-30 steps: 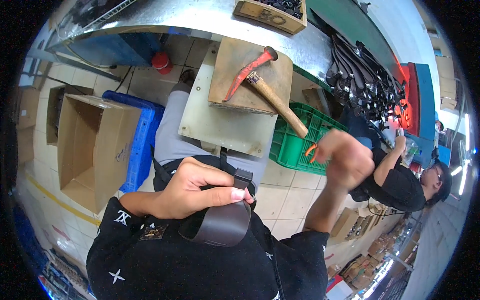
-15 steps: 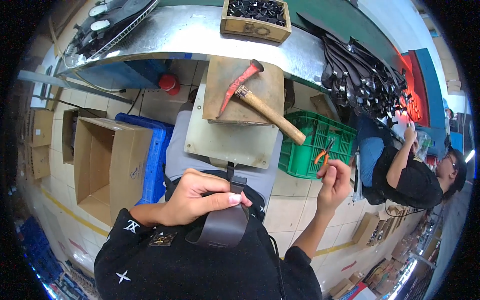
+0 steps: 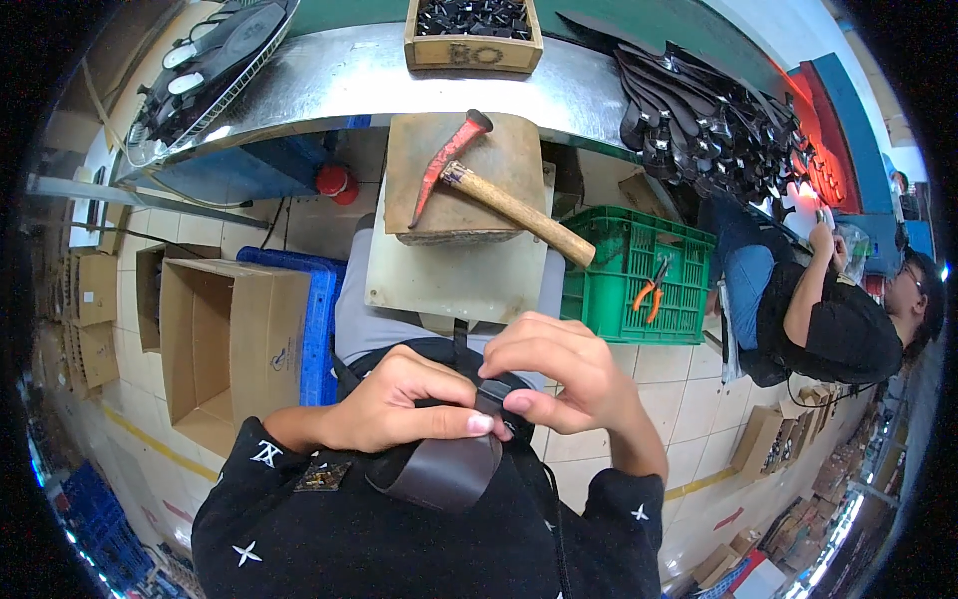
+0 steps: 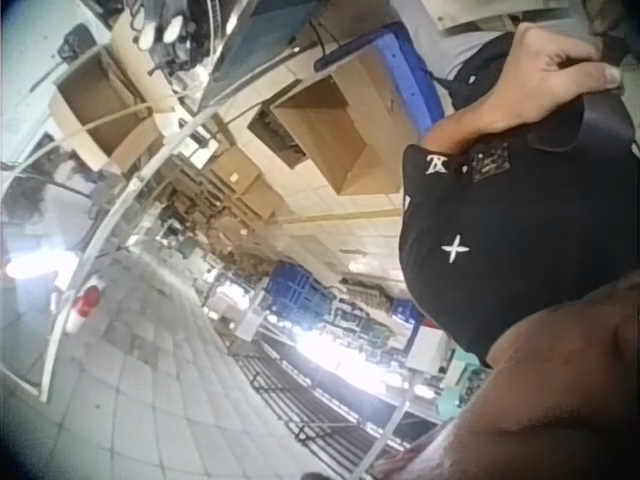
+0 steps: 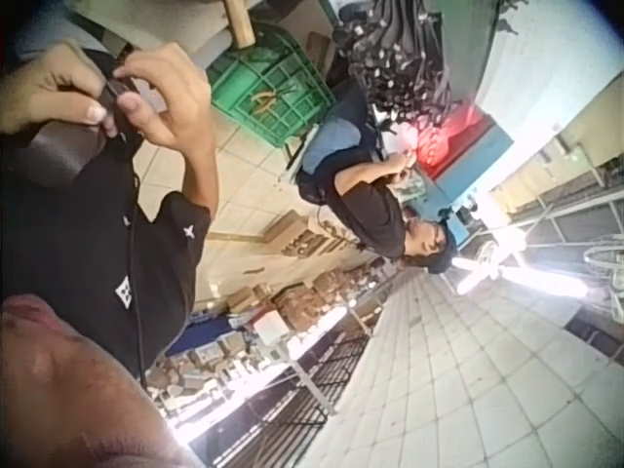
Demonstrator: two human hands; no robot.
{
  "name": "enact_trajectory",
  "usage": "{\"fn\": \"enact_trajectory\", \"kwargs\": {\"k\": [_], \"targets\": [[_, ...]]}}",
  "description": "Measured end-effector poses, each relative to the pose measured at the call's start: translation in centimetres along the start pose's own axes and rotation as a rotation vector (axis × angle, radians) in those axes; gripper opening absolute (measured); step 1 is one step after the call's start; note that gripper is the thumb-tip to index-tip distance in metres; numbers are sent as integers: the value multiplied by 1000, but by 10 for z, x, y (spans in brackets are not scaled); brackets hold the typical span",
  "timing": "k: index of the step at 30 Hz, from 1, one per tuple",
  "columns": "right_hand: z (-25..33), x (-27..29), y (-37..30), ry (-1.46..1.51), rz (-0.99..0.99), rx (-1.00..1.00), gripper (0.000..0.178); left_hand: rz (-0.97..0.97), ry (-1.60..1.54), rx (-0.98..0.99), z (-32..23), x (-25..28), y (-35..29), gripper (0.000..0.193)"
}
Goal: Manually assemble shoe components using a hammer and pins at a factory workbench.
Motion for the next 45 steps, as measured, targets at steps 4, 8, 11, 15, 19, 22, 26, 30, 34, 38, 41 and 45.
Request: {"fn": "enact_trajectory", "kwargs": {"k": [4,8,11,15,19,22,26,30,34,38,41,45], "targets": [[12,-6,17,53,293,70,35,68,-154,-45,-2,-5,-2,23],[29,-16,26,114,494,166,32,212,-139,-59,-6,-8,-7,24],[39,-23,31,43,565,198,27,267,-276,-50,-6,-11,-10,24],[42,-31,36,49,647,172,25,356,-312,-20,-1,-10,-14,25],[48,-40,34,132,666,182,23,466,-352,-66,-8,-11,-16,25],[47,-45,39,155,666,196,25,485,-318,-116,-6,-8,-21,24],[43,-48,40,121,646,167,25,468,-256,-154,-1,-5,-24,23],[46,-51,38,114,653,178,24,462,-354,-156,1,-7,-25,23],[48,-56,37,187,617,187,25,534,-356,-194,0,-10,-27,24],[43,-56,43,208,681,166,27,471,-208,-215,-7,-2,-30,23],[29,-43,59,10,750,147,32,348,-57,-49,-3,16,-19,22],[5,10,58,-400,520,-33,46,-252,-99,-235,-20,74,-1,23]]}}
Point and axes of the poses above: each hand's wrist, its own y-axis towards the middle knuckle, its own x-axis out of the back of the hand, z = x × y, the point moved 6 cm from there along y, towards the middle knuckle, and after that the axes turned 5 degrees about -z, right-handed, at the moved point
